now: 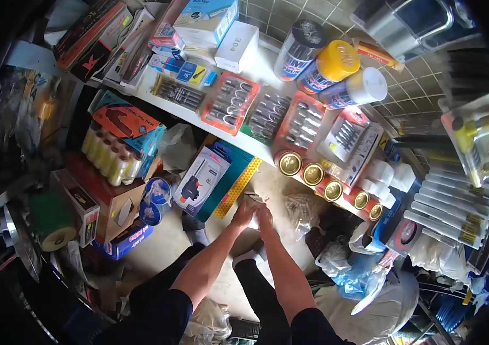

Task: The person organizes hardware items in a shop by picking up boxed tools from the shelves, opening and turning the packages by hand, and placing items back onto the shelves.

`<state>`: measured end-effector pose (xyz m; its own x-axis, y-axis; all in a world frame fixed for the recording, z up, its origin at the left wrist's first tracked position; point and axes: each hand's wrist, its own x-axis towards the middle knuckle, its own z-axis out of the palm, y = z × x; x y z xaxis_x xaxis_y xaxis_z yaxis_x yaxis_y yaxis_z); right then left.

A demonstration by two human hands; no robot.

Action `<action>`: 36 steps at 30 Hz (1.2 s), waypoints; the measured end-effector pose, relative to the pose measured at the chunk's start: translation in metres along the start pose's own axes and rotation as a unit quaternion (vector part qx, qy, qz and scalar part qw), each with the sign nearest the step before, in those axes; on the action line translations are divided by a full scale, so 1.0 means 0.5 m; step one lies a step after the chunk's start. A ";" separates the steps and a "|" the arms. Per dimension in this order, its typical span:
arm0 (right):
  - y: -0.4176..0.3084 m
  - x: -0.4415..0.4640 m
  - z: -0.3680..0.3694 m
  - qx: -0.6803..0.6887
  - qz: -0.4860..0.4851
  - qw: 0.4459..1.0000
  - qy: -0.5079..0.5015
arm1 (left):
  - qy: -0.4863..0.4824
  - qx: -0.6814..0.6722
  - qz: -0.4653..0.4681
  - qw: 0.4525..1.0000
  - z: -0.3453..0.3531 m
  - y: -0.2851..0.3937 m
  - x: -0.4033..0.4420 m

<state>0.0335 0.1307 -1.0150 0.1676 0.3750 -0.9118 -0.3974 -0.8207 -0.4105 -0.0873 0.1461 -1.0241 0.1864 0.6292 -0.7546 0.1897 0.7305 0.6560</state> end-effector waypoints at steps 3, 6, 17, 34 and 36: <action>0.019 -0.006 0.007 0.007 -0.018 0.999 -0.042 | 0.007 0.062 -0.034 0.997 0.000 0.060 -0.021; 0.013 -0.023 0.033 0.030 0.001 0.999 0.026 | 0.045 0.112 0.009 0.993 0.019 0.006 -0.005; 0.036 -0.231 0.005 -0.245 -0.355 0.902 0.035 | -0.002 0.033 0.034 0.999 -0.051 0.187 -0.227; -0.216 -0.487 0.069 -0.164 -0.223 0.960 -0.037 | -0.001 -0.079 0.026 0.997 -0.096 0.365 -0.373; -0.234 -0.508 0.071 -0.107 -0.192 0.975 -0.018 | -0.029 -0.081 0.073 0.994 -0.097 0.370 -0.374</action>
<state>0.0053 0.1467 -0.7350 0.2332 0.6841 -0.6911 -0.1139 -0.6866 -0.7181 -0.1337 0.1763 -0.7622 0.2565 0.7191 -0.6458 -0.0009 0.6683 0.7439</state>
